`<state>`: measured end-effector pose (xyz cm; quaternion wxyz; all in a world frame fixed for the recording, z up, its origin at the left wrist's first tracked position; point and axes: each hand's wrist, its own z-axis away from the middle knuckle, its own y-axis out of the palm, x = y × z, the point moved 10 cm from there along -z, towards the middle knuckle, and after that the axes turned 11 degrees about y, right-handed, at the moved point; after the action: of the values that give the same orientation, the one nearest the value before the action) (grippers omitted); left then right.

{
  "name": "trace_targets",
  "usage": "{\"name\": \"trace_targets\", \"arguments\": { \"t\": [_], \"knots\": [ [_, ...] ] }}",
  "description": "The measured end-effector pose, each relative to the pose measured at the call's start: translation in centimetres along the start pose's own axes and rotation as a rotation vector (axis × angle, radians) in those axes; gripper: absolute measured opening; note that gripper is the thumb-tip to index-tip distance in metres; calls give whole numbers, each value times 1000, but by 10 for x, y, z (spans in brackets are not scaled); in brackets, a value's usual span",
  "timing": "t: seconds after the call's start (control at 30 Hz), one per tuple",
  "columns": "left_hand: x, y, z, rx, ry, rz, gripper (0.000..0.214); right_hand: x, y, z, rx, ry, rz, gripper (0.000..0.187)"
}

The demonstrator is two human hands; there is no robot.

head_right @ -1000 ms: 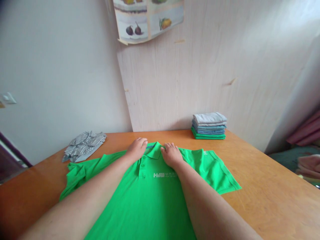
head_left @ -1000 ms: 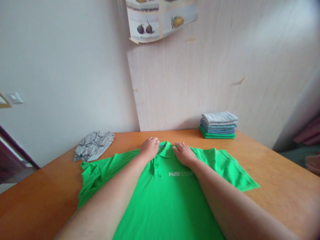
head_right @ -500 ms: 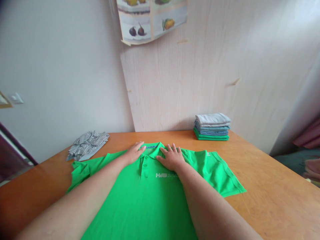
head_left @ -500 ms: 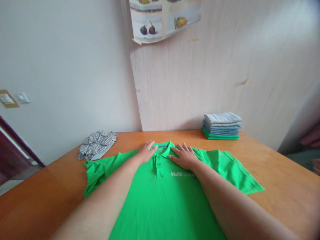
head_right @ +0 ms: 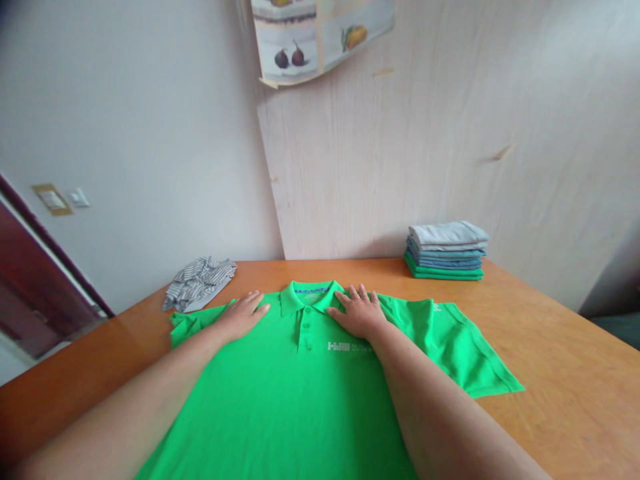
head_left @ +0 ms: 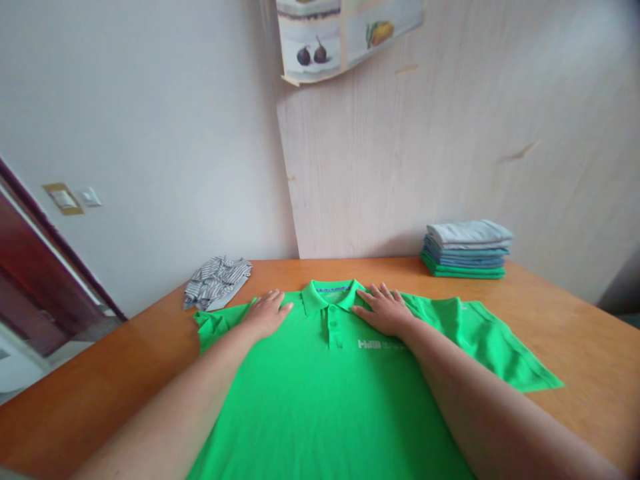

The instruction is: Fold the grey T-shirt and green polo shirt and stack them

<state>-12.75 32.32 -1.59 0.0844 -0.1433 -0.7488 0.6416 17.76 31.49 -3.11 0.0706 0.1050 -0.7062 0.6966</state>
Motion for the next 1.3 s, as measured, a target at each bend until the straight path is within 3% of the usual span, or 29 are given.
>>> {"name": "trace_targets", "arguments": {
  "t": [0.1,0.2,0.37,0.53,0.67,0.97,1.13,1.3],
  "knots": [
    [3,7,-2,91,-8,-45,72,0,0,1,-2,-5,7,78],
    [-2,3,-6,97,-10,-47,72,1,0,1,-5,-4,9,78],
    [-41,-12,-15,-52,70,3,66,0,1,0,-11,-10,15,78],
    [-71,12,-13,126,107,78,80,-2,1,-1,-9,-10,8,79],
    [-73,16,-12,169,109,91,85,-2,-2,-1,-21,7,-14,79],
    [-55,6,-7,96,32,78,86,9,-10,6,-61,43,60,72],
    [-51,15,-5,141,64,79,90,20,5,-2,-4,36,59,80],
    [-46,18,-23,142,78,86,93,13,16,-24,44,74,91,84]
  ]
}}
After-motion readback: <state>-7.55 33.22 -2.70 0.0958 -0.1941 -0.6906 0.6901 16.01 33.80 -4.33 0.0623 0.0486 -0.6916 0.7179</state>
